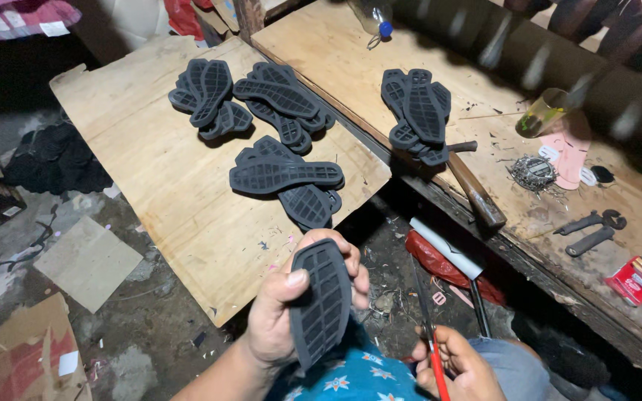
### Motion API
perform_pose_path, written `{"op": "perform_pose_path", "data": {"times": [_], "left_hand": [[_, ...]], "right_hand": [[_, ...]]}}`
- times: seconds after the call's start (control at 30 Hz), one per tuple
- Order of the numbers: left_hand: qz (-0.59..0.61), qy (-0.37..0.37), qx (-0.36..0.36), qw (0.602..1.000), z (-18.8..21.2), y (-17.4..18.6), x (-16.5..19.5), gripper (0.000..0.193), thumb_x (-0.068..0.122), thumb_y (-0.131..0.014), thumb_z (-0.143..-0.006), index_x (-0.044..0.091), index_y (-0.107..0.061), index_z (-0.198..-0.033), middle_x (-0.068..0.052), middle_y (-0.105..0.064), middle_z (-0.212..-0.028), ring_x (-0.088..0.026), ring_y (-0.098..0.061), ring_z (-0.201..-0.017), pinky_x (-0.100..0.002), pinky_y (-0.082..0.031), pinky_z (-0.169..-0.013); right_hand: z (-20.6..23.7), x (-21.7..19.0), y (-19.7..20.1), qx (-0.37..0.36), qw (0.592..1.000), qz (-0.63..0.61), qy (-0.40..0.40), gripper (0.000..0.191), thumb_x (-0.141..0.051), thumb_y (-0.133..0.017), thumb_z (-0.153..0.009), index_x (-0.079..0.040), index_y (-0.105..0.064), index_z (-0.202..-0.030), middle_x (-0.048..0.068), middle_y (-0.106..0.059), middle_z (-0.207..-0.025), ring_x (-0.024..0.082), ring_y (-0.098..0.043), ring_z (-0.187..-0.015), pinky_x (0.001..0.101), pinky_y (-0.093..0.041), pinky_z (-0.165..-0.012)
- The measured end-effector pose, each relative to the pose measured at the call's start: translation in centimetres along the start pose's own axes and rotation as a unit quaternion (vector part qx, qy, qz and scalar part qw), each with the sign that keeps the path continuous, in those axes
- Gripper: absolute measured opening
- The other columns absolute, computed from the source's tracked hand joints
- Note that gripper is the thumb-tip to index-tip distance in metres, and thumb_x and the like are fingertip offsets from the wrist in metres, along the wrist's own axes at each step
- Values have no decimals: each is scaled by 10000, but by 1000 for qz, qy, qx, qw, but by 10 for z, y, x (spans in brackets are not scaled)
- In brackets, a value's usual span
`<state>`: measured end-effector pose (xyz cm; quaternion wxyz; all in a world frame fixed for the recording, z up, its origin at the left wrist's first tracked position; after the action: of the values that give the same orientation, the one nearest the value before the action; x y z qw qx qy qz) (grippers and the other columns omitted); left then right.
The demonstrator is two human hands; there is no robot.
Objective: The person trims excess rubber from shoe sole components with red-handled scissors. They hold each sole piece in one hand, cut along its edge, bend the piece to reach different sides, and place finished pieces on the workbench pile while picking up the next piece.
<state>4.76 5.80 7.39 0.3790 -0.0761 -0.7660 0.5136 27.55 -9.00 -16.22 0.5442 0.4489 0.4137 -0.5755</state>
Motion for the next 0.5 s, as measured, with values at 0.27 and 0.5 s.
{"op": "perform_pose_path", "data": {"times": [0.27,0.5], "left_hand": [[-358,27,58,932,3,7,7,592,373,-826,-882,92,-531,-1312,-14,-548,-1032,-95,-522,-924,-241,-453,-825],[-503,-66,49,860,0,-1,22,335,255,-803,-899,72,-570,-1053,-7,-524,-988,-101,-500,-926,-255,-448,-847]], "right_hand": [[24,-65,12,78,985,154,19,848,-120,-938,-555,-60,-607,-1334,45,-775,-918,128,-743,-762,305,-600,-729],[37,-163,4,106,927,330,147,745,-390,-1052,-478,-84,-722,-1072,-27,-653,-749,109,-621,-638,265,-545,-577]]}}
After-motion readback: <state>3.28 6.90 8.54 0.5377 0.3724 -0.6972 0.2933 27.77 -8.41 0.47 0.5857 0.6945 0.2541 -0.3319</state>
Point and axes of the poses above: each hand's wrist, its own z-axis away from the middle knuckle, its own y-axis out of the back of the hand, x = y × z, the point moved 8 cm from there along -z, towards the middle knuckle
